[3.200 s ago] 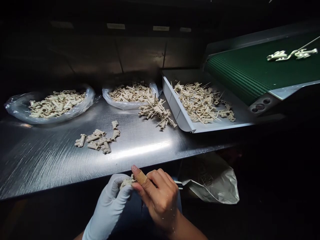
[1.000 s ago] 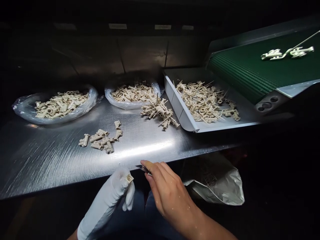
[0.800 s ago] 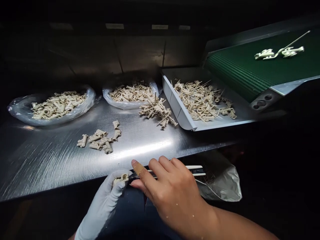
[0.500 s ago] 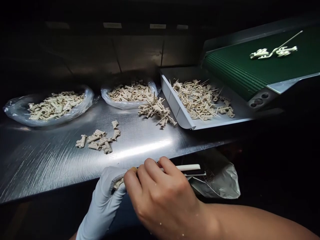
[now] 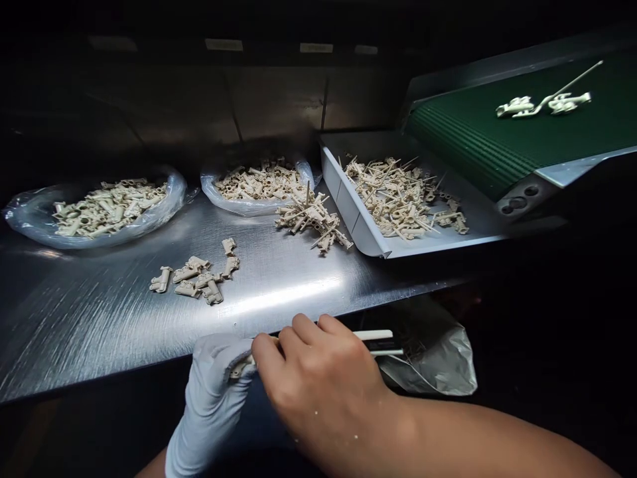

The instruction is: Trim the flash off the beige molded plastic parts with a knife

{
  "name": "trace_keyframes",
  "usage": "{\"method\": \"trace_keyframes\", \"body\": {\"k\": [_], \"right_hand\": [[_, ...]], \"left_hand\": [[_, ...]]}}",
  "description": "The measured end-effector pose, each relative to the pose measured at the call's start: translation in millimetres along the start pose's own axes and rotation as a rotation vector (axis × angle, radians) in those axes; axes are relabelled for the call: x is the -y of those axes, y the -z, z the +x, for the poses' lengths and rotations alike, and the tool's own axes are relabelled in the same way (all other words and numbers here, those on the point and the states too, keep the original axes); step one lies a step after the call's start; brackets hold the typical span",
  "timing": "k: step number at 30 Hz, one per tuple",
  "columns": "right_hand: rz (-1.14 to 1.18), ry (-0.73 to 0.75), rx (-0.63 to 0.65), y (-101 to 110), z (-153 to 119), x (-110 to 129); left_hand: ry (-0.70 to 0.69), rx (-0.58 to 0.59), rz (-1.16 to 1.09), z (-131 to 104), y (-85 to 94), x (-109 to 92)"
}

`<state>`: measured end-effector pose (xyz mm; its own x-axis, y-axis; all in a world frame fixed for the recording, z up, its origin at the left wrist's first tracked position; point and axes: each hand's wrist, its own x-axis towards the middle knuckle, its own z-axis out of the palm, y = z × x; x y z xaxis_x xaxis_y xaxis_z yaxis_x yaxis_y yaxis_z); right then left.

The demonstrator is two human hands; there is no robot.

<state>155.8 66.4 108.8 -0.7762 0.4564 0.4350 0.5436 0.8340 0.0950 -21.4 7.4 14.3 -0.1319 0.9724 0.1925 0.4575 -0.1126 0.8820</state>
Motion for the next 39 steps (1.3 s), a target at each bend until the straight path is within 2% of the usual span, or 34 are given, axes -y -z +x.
{"method": "trace_keyframes", "body": {"k": [4, 8, 13, 18, 23, 26, 29, 39], "right_hand": [[0.114, -0.086, 0.002, -5, -7, -6], [0.387, -0.239, -0.021, -15, -17, -10], [0.645, -0.389, -0.176, -38, -31, -6], [0.811, -0.444, -0.267, -53, -35, 1], [0.751, -0.393, -0.332, -55, -36, 4], [0.654, -0.324, -0.384, -54, -37, 4], [0.626, -0.283, -0.363, -49, -36, 4], [0.803, -0.296, -0.162, -39, -35, -7]], "left_hand": [[0.022, -0.088, -0.004, -10, -3.0, 14], [0.018, -0.154, -0.094, -18, -4.9, 19], [0.196, -0.016, -0.383, -20, -6.1, 13], [0.258, 0.093, -0.531, -18, -2.3, 3], [0.374, 0.222, -0.700, -15, 3.1, 2], [0.391, 0.255, -0.712, -13, 6.9, 3], [0.373, 0.284, -0.703, -11, 11.2, 1], [0.418, 0.436, -0.721, 0, 20.1, -5]]}}
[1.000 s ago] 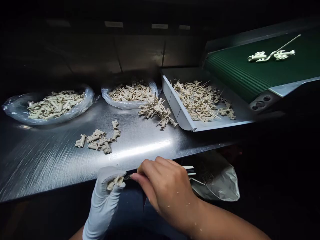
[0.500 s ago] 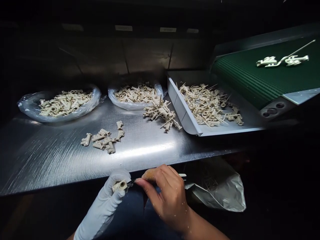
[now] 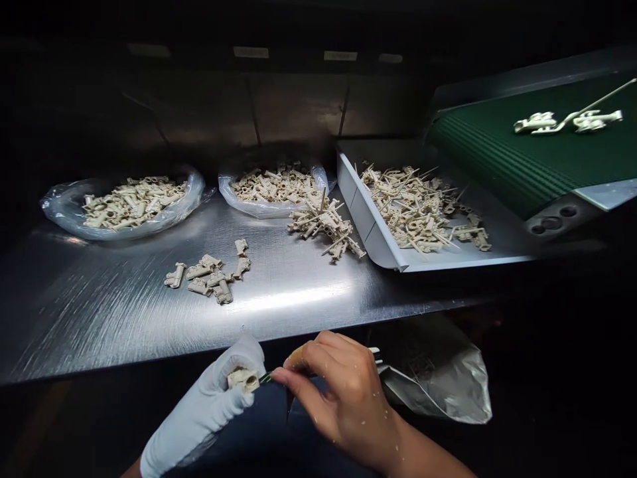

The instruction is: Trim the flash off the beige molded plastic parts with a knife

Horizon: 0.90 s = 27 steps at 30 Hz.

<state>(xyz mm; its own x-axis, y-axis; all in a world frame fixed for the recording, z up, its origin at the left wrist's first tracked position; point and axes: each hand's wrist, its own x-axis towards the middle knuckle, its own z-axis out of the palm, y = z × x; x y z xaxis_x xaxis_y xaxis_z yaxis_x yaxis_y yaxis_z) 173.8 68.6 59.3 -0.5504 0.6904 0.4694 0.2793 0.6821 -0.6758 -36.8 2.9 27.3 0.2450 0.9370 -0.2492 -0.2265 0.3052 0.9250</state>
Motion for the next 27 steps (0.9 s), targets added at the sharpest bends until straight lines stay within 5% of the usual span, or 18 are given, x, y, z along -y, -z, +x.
{"method": "trace_keyframes", "body": {"k": [6, 9, 15, 27], "right_hand": [[0.168, -0.179, 0.086, 1, -3, -3], [0.192, -0.248, 0.097, -2, -8, -7], [0.112, -0.082, 0.016, -18, -16, -13], [0.072, 0.059, -0.007, -30, -13, -15]], "left_hand": [[0.038, 0.063, -0.042, 3, -0.4, -1], [0.024, 0.004, -0.058, 4, -2.5, -1], [-0.060, -0.195, 0.059, 3, -6.6, 4], [-0.096, -0.219, 0.072, -1, -10.5, 8]]}}
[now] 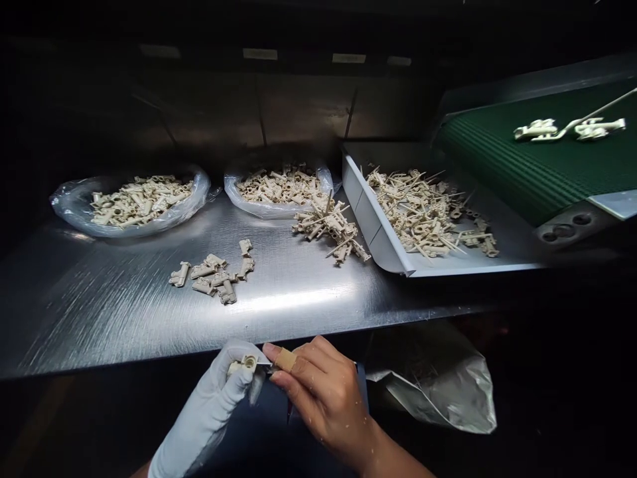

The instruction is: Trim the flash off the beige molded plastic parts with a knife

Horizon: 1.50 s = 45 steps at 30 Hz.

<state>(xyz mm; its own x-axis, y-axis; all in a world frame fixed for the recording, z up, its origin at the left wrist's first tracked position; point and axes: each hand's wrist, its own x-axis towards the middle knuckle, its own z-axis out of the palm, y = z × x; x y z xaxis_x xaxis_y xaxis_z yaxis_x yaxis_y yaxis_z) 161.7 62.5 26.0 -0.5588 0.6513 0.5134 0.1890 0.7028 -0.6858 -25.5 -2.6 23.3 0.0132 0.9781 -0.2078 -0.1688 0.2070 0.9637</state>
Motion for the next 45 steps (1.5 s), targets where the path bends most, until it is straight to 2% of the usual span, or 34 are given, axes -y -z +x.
{"method": "trace_keyframes", "body": {"k": [6, 9, 12, 16, 18, 24, 29, 32, 39, 45], "right_hand": [[0.054, -0.105, -0.129, -6, -3, 2], [0.099, -0.167, -0.137, -9, -5, 3], [0.135, -0.215, -0.108, -9, -6, 4], [0.207, -0.331, 0.025, -2, -4, 4], [0.236, -0.378, 0.064, 1, -3, 5], [0.237, -0.341, 0.009, 4, -3, 0], [0.372, -0.403, 0.179, 14, 3, -7], [0.341, -0.396, 0.205, 20, 7, -7], [0.172, -0.327, 0.137, 19, 7, -1], [0.101, -0.295, 0.066, 11, -1, -1]], "left_hand": [[0.052, 0.039, 0.031, -4, 6.0, 4], [0.060, 0.065, 0.076, -4, 8.3, 3], [0.003, 0.074, 0.166, -4, 8.7, 2], [-0.124, 0.059, 0.326, -3, 8.0, 2], [-0.101, 0.066, 0.284, -2, 7.4, 3], [-0.012, 0.072, 0.063, -3, 5.2, 2], [0.024, 0.100, 0.084, -4, 6.1, -1], [0.036, 0.096, 0.146, -4, 6.1, -4], [-0.020, 0.094, 0.204, -1, 4.5, -5], [-0.158, -0.013, 0.404, -3, 1.5, 2]]}}
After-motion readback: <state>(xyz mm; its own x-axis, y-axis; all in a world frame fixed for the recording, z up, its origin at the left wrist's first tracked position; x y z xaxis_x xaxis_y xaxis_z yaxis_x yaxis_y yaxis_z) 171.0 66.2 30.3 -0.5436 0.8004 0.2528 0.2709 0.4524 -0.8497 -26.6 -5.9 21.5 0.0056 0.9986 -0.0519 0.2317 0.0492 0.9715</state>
